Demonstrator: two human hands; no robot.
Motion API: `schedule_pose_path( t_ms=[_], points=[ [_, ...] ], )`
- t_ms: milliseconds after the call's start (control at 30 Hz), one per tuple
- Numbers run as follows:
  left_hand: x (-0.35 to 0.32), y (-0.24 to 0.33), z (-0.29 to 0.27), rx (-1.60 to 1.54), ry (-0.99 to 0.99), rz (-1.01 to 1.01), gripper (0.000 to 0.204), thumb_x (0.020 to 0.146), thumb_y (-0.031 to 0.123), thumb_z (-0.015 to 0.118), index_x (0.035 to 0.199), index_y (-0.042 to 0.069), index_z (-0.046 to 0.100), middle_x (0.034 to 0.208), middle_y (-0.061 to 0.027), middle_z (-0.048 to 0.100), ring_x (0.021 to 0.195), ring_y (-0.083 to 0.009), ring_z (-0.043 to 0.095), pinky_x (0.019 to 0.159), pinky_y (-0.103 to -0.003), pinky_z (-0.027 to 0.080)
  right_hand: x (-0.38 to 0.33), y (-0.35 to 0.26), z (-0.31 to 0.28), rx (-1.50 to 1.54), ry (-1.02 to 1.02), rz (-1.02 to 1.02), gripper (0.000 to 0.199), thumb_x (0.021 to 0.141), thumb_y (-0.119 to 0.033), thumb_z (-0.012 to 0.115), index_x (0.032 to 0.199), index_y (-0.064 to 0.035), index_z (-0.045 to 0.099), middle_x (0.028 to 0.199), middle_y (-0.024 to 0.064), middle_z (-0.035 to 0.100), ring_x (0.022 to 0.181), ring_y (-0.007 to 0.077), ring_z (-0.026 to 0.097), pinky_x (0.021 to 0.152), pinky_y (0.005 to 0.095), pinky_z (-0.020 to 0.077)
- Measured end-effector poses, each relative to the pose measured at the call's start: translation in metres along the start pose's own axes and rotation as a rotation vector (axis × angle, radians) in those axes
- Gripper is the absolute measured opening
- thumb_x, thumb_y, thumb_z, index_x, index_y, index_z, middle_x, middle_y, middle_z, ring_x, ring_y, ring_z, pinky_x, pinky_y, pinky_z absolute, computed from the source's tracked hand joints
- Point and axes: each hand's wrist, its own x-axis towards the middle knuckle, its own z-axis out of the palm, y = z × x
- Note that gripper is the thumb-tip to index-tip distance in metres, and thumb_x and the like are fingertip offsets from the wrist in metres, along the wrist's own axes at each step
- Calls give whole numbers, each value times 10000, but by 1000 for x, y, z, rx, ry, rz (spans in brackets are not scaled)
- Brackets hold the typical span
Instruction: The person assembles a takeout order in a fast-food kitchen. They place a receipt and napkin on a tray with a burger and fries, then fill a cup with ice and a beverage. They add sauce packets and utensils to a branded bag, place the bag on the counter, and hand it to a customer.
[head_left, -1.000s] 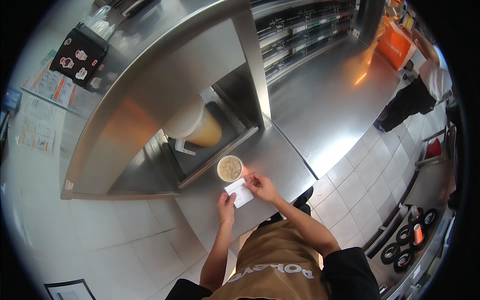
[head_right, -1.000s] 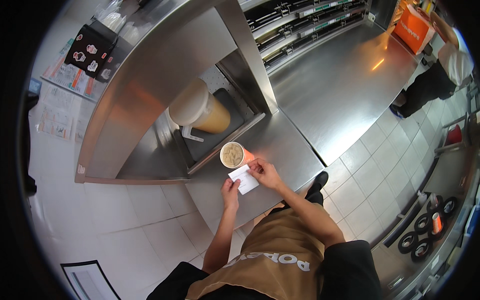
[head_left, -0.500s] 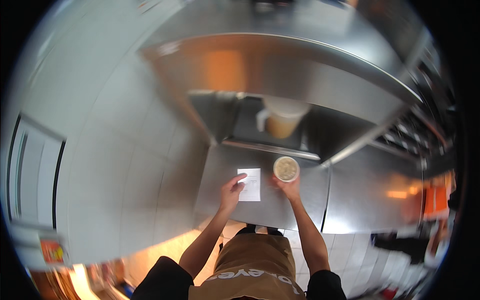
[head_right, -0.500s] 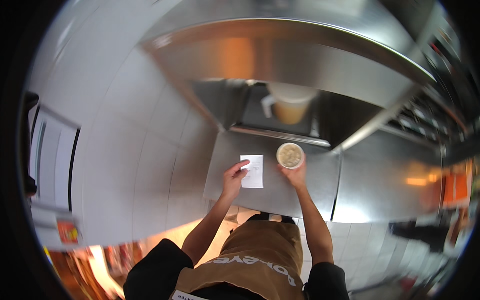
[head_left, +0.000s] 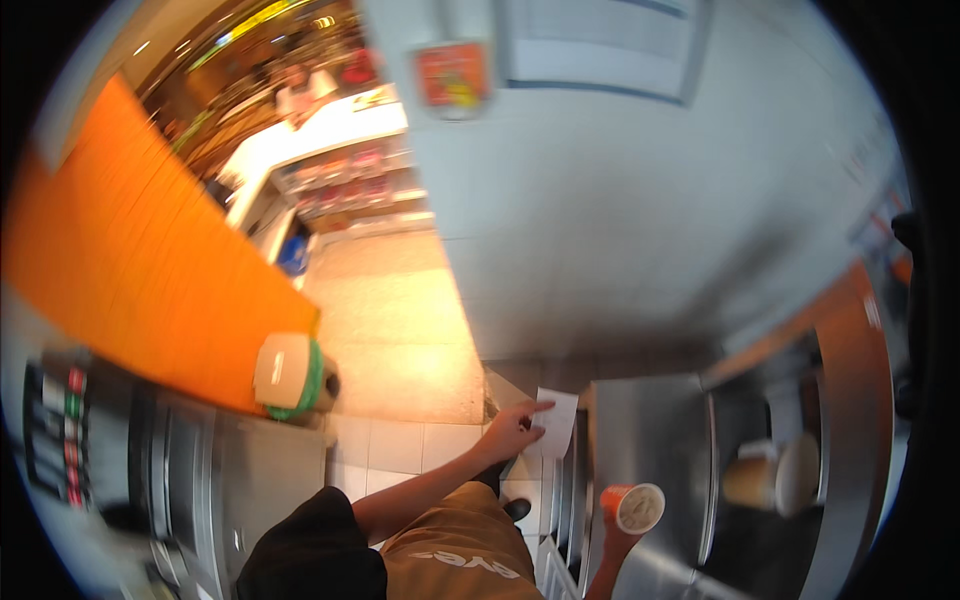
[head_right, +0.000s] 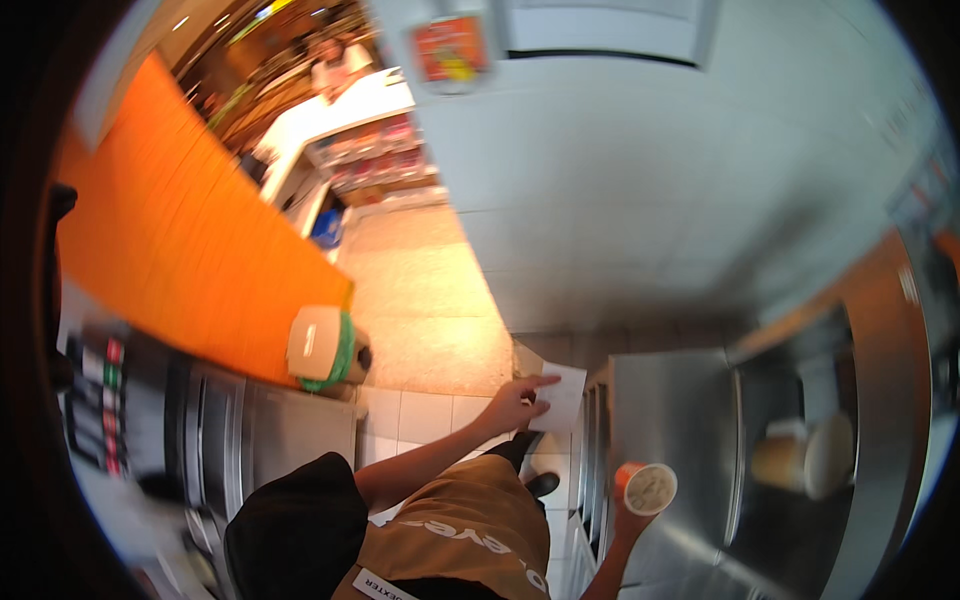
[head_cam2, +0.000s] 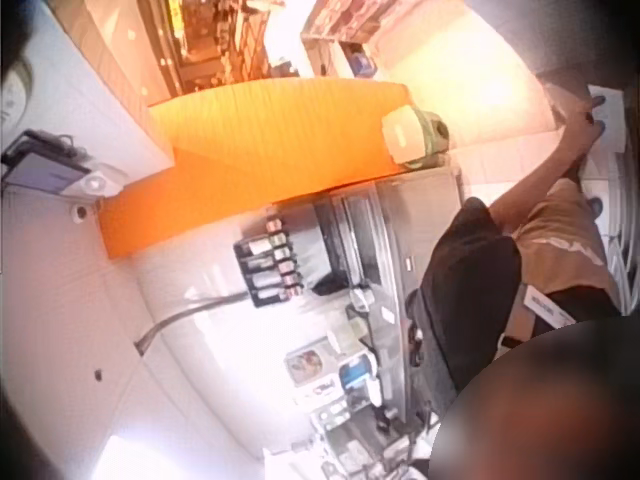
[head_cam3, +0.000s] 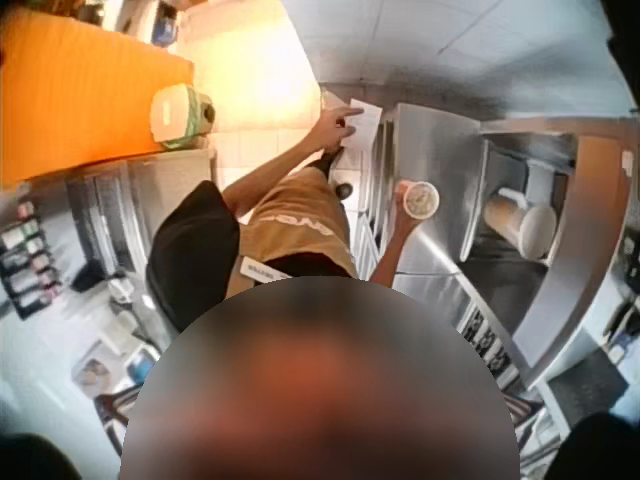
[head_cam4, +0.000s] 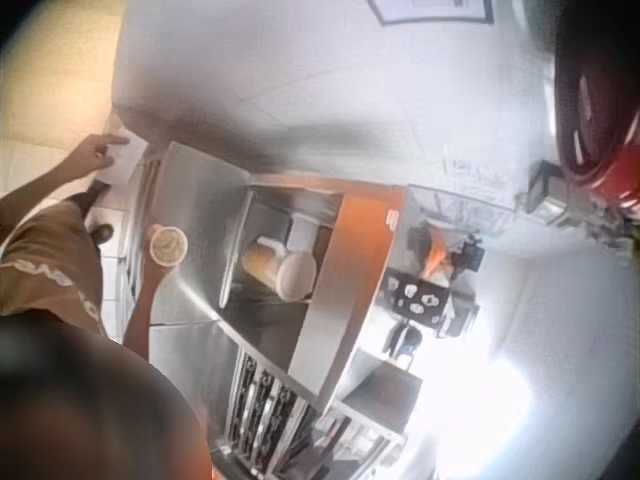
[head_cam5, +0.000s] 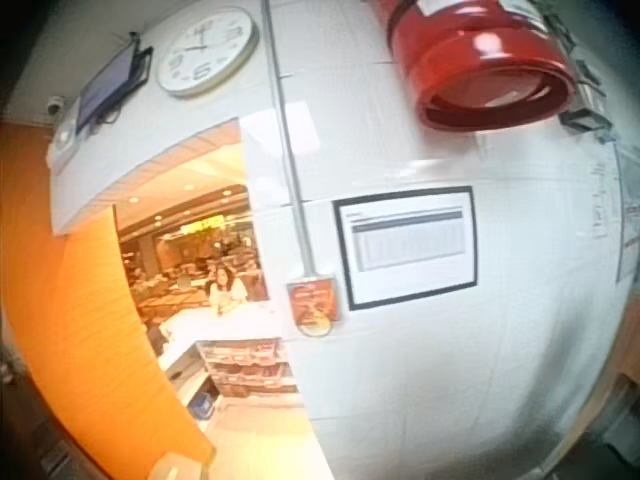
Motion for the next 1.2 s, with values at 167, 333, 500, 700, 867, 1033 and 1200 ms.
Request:
schedule_pose_path(
  t_ms=[167,333,500,700,867,1033,1200],
  points=[
    [-74,-67,-78,167,277,16,524,811,24,622,1326,120,635,1049,-100,689,737,-147,575,707,-282,500,-13,-13,109,55,-447,120,722,657,-97,898,1272,-28,526,1215,101,609,1096,206,612,946,366,517],
    [-90,-126,-179,1,430,-253,522,775,61,598,1292,102,658,1141,-136,702,878,-229,667,817,-327,533,-13,-36,260,-3,-729,61,823,622,-155,934,1314,-25,508,1244,101,612,1139,209,604,938,364,524],
    [-65,-171,-339,-53,602,-182,541,766,37,605,1304,78,645,1209,-142,680,978,-220,658,869,-328,517,5,-57,429,-4,-870,35,789,617,-205,951,1269,-21,548,1184,98,645,1071,210,635,929,371,535],
    [-16,-196,-536,-193,869,-168,529,770,-20,602,1296,19,636,1167,-117,692,924,-174,655,791,-289,527,40,-80,609,-68,-833,-42,727,638,-183,938,1245,-33,567,1155,70,653,1051,190,638,929,360,528],
    [71,-229,-620,-147,797,-232,519,777,-1,656,1294,40,651,1123,-85,707,782,-116,593,735,-257,509,100,-84,737,151,-760,2,711,660,-126,915,1266,-32,553,1168,81,655,1067,196,641,950,371,527],
    [190,-304,-656,-169,731,-254,558,769,-22,671,1320,55,637,1141,-84,705,813,-114,619,766,-254,517,203,-35,866,144,-582,-21,720,665,-142,923,1268,-21,549,1172,94,654,1079,211,641,943,374,535],
    [317,-391,-714,-210,763,-326,567,753,-57,649,1308,58,644,1143,-88,696,882,-139,653,805,-267,523,324,25,999,202,-429,-61,665,703,-85,896,1267,-21,550,1179,90,648,1089,190,632,938,346,534]
  ],
)
